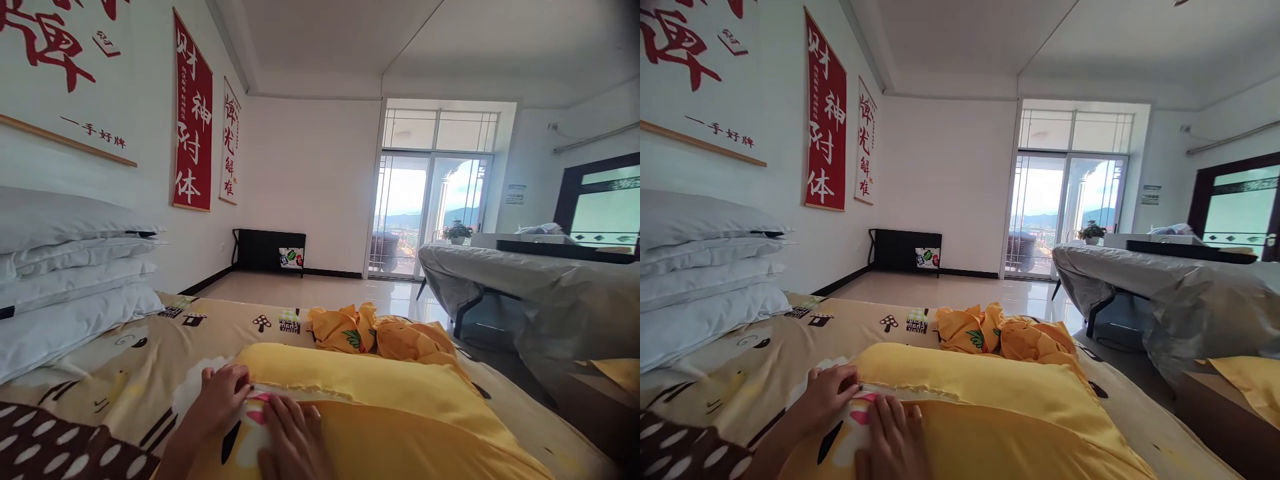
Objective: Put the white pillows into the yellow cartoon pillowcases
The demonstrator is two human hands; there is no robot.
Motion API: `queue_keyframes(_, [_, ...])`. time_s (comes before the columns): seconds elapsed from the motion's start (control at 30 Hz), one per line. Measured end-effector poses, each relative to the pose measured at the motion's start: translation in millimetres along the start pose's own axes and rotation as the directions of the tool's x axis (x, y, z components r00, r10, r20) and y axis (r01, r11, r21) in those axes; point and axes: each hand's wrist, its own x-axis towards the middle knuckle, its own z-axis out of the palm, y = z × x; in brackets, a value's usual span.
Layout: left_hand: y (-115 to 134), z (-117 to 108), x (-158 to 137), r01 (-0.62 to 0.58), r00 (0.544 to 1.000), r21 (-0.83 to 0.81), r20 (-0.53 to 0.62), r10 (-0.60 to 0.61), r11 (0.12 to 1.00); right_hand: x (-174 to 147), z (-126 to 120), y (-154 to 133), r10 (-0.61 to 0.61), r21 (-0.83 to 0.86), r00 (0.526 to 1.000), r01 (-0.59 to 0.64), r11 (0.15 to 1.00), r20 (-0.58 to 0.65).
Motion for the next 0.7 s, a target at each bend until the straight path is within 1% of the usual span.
queue_keyframes(0.03, [-0.9, 1.0, 0.2, 0.000, 1.000, 0.001, -0.007, 0.000, 1.000, -1.0, 1.3, 0.7, -0.006, 0.007, 1.000, 0.006, 1.000, 0.010])
queue_keyframes(0.17, [-5.6, 7.2, 2.9, -0.001, 0.999, 0.006, -0.038, 0.001, 1.000, -3.7, 3.0, -1.7, 0.058, 0.017, 0.998, -0.058, 0.998, 0.014])
queue_keyframes(0.23, [-6.2, 8.7, 4.0, 0.000, 0.999, 0.022, -0.038, 0.001, 1.000, -3.5, 1.5, -4.3, 0.050, 0.027, 0.999, -0.051, 0.998, 0.021])
queue_keyframes(0.37, [-4.1, 5.5, 3.6, 0.007, 0.998, 0.113, -0.055, -0.001, 0.994, -1.7, -1.7, -8.9, 0.083, 0.035, 0.996, -0.084, 0.996, 0.032])
queue_keyframes(0.4, [-3.9, 4.0, 3.1, 0.026, 0.997, 0.147, -0.070, -0.016, 0.989, -1.3, -2.2, -9.8, 0.093, 0.035, 0.995, -0.094, 0.995, 0.034])
queue_keyframes(0.47, [-5.5, 1.4, 2.2, 0.103, 0.991, 0.204, -0.101, -0.084, 0.974, -0.5, -3.1, -10.9, 0.094, 0.039, 0.995, -0.096, 0.995, 0.038])
queue_keyframes(0.57, [-13.2, 1.0, 2.3, 0.218, 0.971, 0.224, -0.149, -0.188, 0.950, 0.7, -5.3, -11.7, 0.086, 0.037, 0.995, -0.088, 0.995, 0.040])
queue_keyframes(0.7, [-26.7, 5.3, 5.9, 0.275, 0.953, 0.216, -0.189, -0.237, 0.937, 3.7, -13.3, -13.8, 0.101, 0.015, 0.991, -0.102, 0.995, 0.090])
